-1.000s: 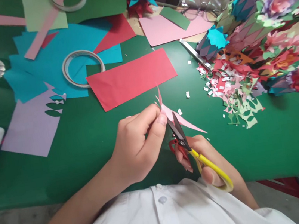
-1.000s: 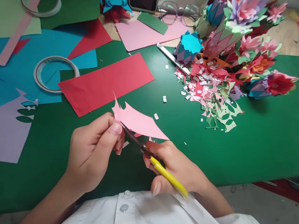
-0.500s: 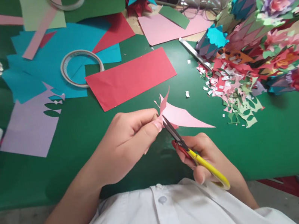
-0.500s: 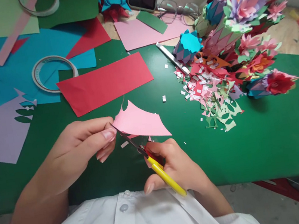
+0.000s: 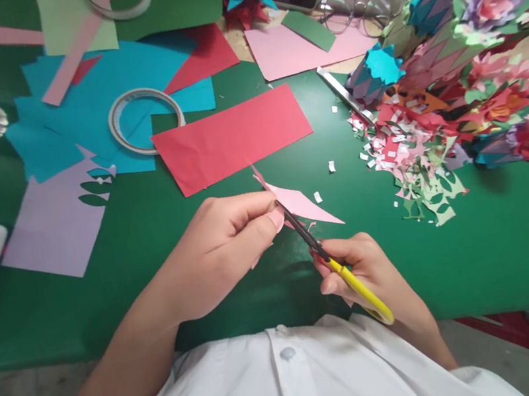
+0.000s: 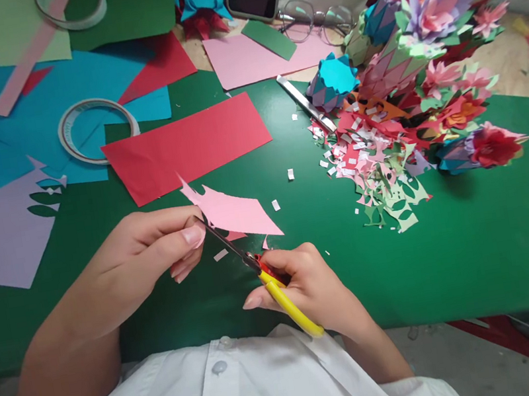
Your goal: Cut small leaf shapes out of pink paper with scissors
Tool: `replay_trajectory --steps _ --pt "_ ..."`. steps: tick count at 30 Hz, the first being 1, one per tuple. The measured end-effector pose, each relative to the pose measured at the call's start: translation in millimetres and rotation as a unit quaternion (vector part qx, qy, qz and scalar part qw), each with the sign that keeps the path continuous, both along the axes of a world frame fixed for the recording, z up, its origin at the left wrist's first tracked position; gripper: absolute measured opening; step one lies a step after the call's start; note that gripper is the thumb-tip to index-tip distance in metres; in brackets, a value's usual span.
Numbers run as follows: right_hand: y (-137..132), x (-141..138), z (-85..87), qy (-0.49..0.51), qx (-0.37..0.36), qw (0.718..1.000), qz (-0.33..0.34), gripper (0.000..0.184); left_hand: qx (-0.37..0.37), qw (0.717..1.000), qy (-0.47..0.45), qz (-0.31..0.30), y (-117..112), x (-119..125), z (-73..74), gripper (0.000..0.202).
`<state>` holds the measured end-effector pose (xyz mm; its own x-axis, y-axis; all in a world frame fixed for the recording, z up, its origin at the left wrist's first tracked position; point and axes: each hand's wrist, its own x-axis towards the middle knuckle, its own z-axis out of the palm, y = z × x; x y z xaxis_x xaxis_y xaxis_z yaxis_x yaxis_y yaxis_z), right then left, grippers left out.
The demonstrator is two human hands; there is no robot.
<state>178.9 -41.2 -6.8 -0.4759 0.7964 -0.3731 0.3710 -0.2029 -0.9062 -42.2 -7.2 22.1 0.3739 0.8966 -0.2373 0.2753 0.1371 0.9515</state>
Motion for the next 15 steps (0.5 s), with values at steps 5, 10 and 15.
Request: replay_trajectory --steps 5,10,15 --pt "-0.6 0.8 -0.9 -0.013 0.013 0.999 -0.030 0.062 0.054 0.996 0.070 0.003 2.2 -2.3 0.1 0.038" --pt "-1.5 3.0 -4.4 -0.012 0.027 0.998 -0.052 0.062 0.085 0.977 0.189 -0.042 -0.2 -14.2 -15.2 0.027" --pt "-1.4 2.8 -5.2 -0.007 0.039 0.998 -0.058 0.062 0.076 0.956 0.259 -0.117 -0.6 -18.1 -26.7 0.027"
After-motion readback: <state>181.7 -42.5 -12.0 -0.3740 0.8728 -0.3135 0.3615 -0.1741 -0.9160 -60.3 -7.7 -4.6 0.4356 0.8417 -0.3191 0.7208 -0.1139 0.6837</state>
